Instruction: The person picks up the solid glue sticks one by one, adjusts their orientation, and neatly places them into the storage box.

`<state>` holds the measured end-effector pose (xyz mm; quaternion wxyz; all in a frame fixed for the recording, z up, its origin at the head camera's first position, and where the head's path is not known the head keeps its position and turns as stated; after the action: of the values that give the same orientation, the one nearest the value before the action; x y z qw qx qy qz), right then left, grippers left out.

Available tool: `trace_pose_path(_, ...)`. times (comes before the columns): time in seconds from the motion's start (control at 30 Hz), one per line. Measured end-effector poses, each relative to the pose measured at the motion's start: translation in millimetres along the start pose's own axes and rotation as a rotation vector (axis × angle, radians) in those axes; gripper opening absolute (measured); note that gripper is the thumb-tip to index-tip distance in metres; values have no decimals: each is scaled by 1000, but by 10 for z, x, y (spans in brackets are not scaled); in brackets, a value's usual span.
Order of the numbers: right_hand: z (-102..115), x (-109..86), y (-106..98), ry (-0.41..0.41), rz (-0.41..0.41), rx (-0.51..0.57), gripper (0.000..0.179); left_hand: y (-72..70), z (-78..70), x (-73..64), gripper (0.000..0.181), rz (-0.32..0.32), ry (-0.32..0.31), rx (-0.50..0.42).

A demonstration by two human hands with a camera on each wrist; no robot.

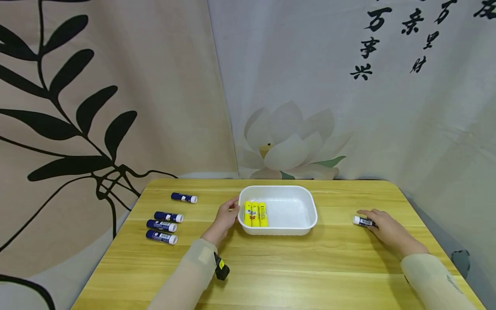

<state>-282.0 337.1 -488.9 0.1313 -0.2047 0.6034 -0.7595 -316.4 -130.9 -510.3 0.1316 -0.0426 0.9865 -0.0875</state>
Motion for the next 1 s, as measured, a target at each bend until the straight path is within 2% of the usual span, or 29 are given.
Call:
trace_pose_path(0.1,-15,-2,-7,22,-2,31,51,0,0,1,40,3,1,3)
trace_pose_path(0.3,12,43,-76,31,-73,72,62,-4,-3,10,40,10,16,0)
trace_pose_path(0.5,178,140,-151,-4,-118,85,68,-6,8,13,40,4,13,-3)
trace_pose_path(0.7,356,222,-209,-60,-193,88,65,-4,20,13,41,6,3,-2)
trace_pose_path(0.8,413,264,-214,-33,-184,138,61,-4,16,10,41,6,5,-4)
trace_pose_path(1.0,479,352,-190,91,-136,295,55,2,10,5,40,10,6,-6)
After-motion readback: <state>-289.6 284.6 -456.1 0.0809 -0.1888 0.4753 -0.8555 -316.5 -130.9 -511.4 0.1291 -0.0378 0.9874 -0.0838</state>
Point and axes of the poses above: each hand's wrist, its own x-axis towards the middle knuckle, its own y-axis out of the palm, z = x × y, the point moved 7 cm from there along x, towards the middle knuckle, and after that the axes turned 2 degrees about -y, right-handed, at the moved point
